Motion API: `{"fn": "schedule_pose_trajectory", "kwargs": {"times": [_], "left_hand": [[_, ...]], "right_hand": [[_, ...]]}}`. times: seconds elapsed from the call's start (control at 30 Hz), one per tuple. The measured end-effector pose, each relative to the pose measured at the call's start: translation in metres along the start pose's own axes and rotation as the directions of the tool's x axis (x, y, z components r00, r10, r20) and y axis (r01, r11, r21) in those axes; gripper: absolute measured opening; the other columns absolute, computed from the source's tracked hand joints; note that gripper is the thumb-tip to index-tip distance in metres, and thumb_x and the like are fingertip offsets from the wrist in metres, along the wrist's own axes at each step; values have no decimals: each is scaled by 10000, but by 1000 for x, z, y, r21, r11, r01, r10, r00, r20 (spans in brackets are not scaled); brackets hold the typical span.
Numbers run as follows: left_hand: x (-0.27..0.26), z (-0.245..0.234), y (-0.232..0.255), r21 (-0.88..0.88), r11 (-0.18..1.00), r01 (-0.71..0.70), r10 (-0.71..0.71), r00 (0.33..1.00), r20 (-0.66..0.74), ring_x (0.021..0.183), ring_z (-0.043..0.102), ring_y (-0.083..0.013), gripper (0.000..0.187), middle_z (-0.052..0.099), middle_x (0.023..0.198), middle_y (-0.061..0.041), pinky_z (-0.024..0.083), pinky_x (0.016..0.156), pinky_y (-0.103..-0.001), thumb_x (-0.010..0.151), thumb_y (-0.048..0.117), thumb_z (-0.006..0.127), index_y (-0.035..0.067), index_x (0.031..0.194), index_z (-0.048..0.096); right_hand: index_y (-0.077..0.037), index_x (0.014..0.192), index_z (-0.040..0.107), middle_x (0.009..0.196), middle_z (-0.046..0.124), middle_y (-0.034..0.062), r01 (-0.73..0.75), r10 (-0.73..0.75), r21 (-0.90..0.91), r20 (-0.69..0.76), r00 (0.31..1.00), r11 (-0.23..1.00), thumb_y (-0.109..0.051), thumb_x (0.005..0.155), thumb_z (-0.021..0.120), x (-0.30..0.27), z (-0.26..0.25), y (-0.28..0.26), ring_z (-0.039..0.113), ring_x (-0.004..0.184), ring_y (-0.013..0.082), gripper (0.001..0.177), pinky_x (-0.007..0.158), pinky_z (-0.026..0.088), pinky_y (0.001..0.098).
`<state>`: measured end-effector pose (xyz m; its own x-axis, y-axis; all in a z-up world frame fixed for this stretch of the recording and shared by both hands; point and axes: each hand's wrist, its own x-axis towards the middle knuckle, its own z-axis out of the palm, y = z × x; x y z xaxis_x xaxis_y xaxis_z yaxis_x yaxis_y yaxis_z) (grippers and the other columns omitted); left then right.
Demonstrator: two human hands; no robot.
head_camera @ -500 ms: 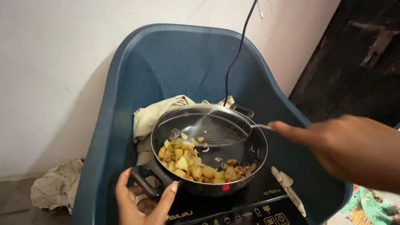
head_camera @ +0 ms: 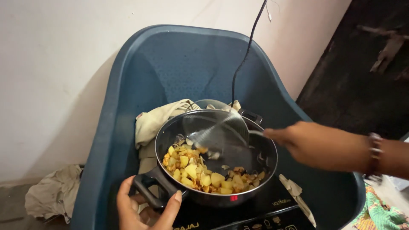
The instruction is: Adding chopped carrots and seasoning to a pan of potatoes on an induction stove.
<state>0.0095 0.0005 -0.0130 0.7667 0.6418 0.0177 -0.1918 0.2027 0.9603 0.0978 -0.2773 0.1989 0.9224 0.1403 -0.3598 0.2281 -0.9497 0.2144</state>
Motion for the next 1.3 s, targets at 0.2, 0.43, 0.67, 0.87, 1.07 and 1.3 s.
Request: {"fn": "schedule_pose_trajectory", "kwargs": {"times": [0.2, 0.43, 0.67, 0.87, 1.07, 1.3], "left_hand": [[-1, 0, -3, -30, 1000, -7, 7, 1000, 12, 937, 742, -266, 999, 639, 1114, -215, 630, 788, -390, 623, -10, 831, 70, 1452, 279], [0, 1, 6, 50, 999, -18, 17, 1000, 20, 926, 754, -254, 956, 681, 1096, -188, 639, 780, -375, 619, 9, 846, 69, 1415, 319], [-2, 2, 4, 127, 991, -52, 57, 998, -36, 932, 748, -254, 972, 665, 1098, -188, 636, 789, -371, 609, -1, 852, 53, 1422, 321], [1, 0, 0, 127, 990, -56, 58, 998, -12, 936, 749, -256, 970, 674, 1075, -195, 633, 795, -368, 616, 2, 859, 53, 1427, 329], [1, -1, 8, 180, 984, 11, -5, 999, -37, 905, 744, -275, 973, 687, 1061, -194, 624, 775, -391, 617, 29, 884, 74, 1427, 346], [5, -5, -3, 156, 986, -56, 56, 998, 2, 963, 750, -242, 974, 702, 1100, -182, 626, 791, -360, 617, 20, 857, 53, 1439, 335]], "right_hand": [[-399, 1662, 268, 620, 628, -59, -204, 201, -79, -45, 979, 976, -233, 1091, 346, -35, -28, 2, 596, 436, 32, 600, 483, 507, 231], [-304, 1685, 191, 717, 622, 18, -129, 118, -565, -56, 991, 815, -161, 1040, 475, -14, -44, 8, 521, 501, 73, 719, 438, 447, 242], [-275, 1539, 507, 1017, 801, 66, 176, -156, -323, 87, 984, 930, -97, 985, 517, 7, -43, 63, 724, 737, 108, 582, 620, 581, 292], [-300, 1569, 436, 1046, 762, 77, -161, 168, -533, -35, 985, 831, -142, 1069, 426, -50, -92, -30, 791, 818, 153, 524, 705, 660, 280], [-167, 1465, 496, 1059, 737, 120, -43, -24, -831, -68, 997, 555, -249, 1028, 566, -41, -88, -70, 746, 893, 199, 450, 723, 637, 325], [-191, 1292, 720, 1047, 788, 86, 56, -32, -674, 48, 998, 737, -251, 1035, 549, -53, -103, -68, 746, 963, 249, 314, 797, 619, 378]]}}
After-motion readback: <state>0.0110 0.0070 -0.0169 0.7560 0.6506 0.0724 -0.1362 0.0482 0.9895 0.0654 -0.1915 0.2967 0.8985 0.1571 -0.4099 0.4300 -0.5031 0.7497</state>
